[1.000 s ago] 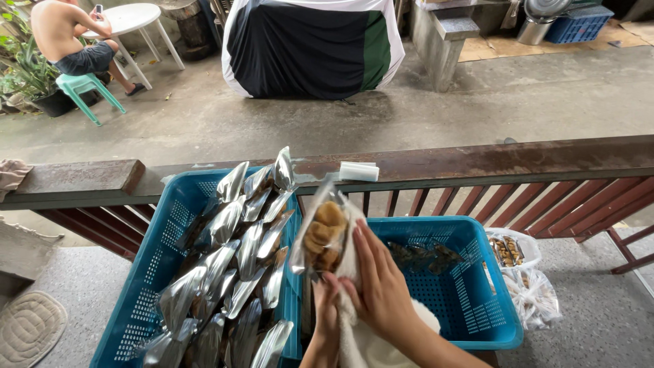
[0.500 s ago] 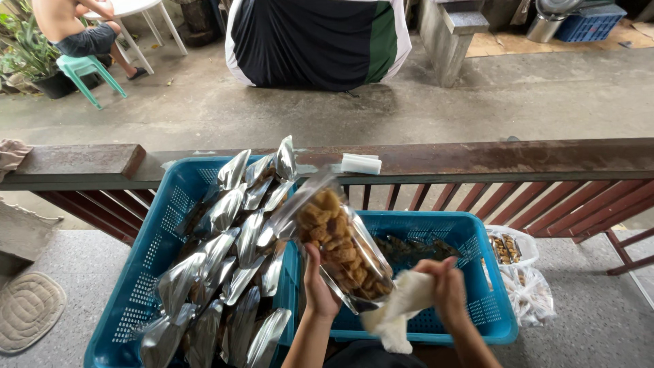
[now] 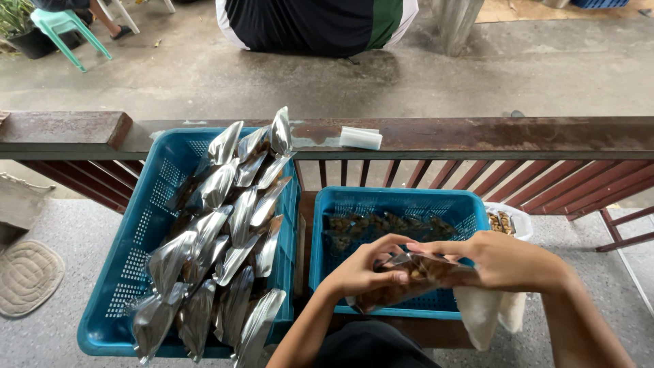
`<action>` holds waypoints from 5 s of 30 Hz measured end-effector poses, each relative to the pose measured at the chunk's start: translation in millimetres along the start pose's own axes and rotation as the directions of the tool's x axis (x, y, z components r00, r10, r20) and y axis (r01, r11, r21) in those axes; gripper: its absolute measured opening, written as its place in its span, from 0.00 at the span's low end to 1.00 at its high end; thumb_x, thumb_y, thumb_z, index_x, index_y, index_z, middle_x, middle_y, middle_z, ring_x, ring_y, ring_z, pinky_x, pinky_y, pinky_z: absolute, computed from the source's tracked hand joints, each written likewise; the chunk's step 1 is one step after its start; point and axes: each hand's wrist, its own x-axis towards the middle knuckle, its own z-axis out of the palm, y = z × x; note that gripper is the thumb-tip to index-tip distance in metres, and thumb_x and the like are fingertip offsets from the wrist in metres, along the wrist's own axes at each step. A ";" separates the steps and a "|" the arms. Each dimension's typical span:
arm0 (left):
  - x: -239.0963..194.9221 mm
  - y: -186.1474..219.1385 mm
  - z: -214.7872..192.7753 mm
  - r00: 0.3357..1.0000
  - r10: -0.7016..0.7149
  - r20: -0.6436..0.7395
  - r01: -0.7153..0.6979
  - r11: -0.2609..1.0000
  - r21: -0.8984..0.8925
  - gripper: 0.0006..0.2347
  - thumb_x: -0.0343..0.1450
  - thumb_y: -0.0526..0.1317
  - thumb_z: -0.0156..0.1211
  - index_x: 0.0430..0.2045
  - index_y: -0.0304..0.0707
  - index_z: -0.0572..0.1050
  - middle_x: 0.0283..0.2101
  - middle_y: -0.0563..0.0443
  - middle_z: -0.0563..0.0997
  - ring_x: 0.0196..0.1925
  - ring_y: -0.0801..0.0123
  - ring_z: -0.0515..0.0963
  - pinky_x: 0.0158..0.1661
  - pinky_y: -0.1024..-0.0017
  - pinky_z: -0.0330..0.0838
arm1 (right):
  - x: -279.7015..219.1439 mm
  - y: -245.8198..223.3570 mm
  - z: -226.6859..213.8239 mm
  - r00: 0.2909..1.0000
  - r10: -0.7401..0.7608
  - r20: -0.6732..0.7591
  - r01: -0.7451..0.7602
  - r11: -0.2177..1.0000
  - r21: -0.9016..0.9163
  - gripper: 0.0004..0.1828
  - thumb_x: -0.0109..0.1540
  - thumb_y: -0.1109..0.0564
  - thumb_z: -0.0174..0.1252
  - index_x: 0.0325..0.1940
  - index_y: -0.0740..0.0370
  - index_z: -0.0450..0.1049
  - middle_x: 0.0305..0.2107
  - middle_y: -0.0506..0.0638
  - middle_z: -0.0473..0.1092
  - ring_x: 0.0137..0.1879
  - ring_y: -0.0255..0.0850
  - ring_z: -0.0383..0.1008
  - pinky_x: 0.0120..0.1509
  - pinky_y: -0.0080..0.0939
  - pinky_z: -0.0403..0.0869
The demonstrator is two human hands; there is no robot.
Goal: The person wipes the exterior of plastic bags containing snacks with a cloth and places them back into a blue plastic crate.
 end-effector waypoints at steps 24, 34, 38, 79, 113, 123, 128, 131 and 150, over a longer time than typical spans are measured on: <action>132.4 -302.1 29.8 0.649 -0.685 -0.331 0.021 0.451 -0.892 0.25 0.74 0.59 0.51 0.60 0.46 0.71 0.58 0.49 0.77 0.58 0.60 0.77 0.52 0.61 0.75 | 335.5 199.2 247.0 0.825 0.407 -0.393 -0.359 0.913 0.193 0.26 0.61 0.52 0.53 0.63 0.28 0.71 0.35 0.61 0.78 0.42 0.61 0.79 0.46 0.60 0.78; 140.8 -310.8 -4.3 0.552 -0.727 -0.408 -0.123 0.413 -0.903 0.12 0.72 0.38 0.55 0.42 0.28 0.77 0.39 0.50 0.82 0.39 0.69 0.79 0.40 0.68 0.73 | 425.8 209.1 274.8 0.841 0.159 -0.517 -0.220 0.974 -0.058 0.25 0.58 0.56 0.56 0.61 0.44 0.74 0.34 0.59 0.77 0.39 0.59 0.79 0.42 0.58 0.78; 133.5 -327.5 -4.5 0.567 -0.714 -0.411 -0.118 0.424 -0.898 0.11 0.73 0.39 0.55 0.43 0.31 0.78 0.39 0.50 0.81 0.39 0.70 0.78 0.41 0.72 0.72 | 427.3 205.0 271.3 0.838 0.101 -0.537 -0.147 0.988 -0.043 0.23 0.58 0.56 0.57 0.58 0.51 0.74 0.38 0.61 0.76 0.40 0.61 0.78 0.42 0.58 0.77; -66.2 42.0 -35.8 0.653 0.707 -0.272 0.076 0.295 0.952 0.11 0.78 0.36 0.60 0.52 0.58 0.78 0.46 0.58 0.77 0.35 0.82 0.75 0.25 0.87 0.66 | 220.8 14.0 88.2 0.616 -0.650 -0.445 0.477 -0.142 0.867 0.39 0.61 0.44 0.63 0.68 0.73 0.68 0.34 0.55 0.75 0.38 0.37 0.72 0.41 0.34 0.71; -178.5 6.8 -125.5 0.057 0.902 -0.427 0.648 0.292 0.703 0.02 0.75 0.36 0.59 0.38 0.40 0.76 0.43 0.55 0.81 0.52 0.62 0.78 0.56 0.54 0.72 | 210.6 -11.1 93.2 0.779 -0.349 -0.520 0.423 -0.320 0.848 0.26 0.60 0.63 0.49 0.62 0.77 0.70 0.50 0.69 0.75 0.52 0.56 0.80 0.55 0.56 0.78; -98.1 61.2 -45.3 0.397 0.898 -0.190 -0.080 0.240 0.968 0.11 0.77 0.37 0.62 0.52 0.34 0.74 0.48 0.44 0.83 0.45 0.63 0.86 0.39 0.72 0.85 | 140.4 0.1 99.5 0.570 -0.257 -0.780 0.822 0.176 0.542 0.42 0.52 0.62 0.69 0.68 0.70 0.63 0.58 0.57 0.70 0.62 0.45 0.73 0.65 0.46 0.73; -56.3 19.3 -33.3 0.454 0.732 -0.509 -0.078 0.601 0.796 0.13 0.73 0.23 0.58 0.49 0.37 0.79 0.48 0.45 0.86 0.43 0.64 0.87 0.38 0.77 0.81 | 128.7 10.9 106.7 0.565 -0.141 -0.813 0.782 0.404 0.474 0.18 0.64 0.67 0.59 0.58 0.71 0.71 0.47 0.53 0.76 0.54 0.38 0.77 0.57 0.38 0.76; -50.0 0.5 -41.0 0.501 0.479 -0.721 -0.007 0.835 0.550 0.16 0.69 0.22 0.51 0.47 0.36 0.80 0.45 0.46 0.86 0.45 0.62 0.88 0.47 0.76 0.84 | 126.4 10.7 122.1 0.640 -0.052 -0.767 0.624 0.619 0.478 0.15 0.64 0.64 0.60 0.55 0.67 0.75 0.40 0.50 0.77 0.48 0.33 0.76 0.50 0.34 0.75; -17.3 -8.1 -27.9 0.694 -0.072 -0.716 -0.041 0.989 -0.139 0.11 0.69 0.43 0.66 0.37 0.35 0.81 0.36 0.53 0.85 0.38 0.73 0.83 0.40 0.78 0.76 | 143.6 47.5 141.1 0.531 0.192 -0.825 0.806 0.184 0.562 0.18 0.65 0.65 0.58 0.60 0.68 0.74 0.49 0.56 0.77 0.52 0.45 0.79 0.57 0.48 0.80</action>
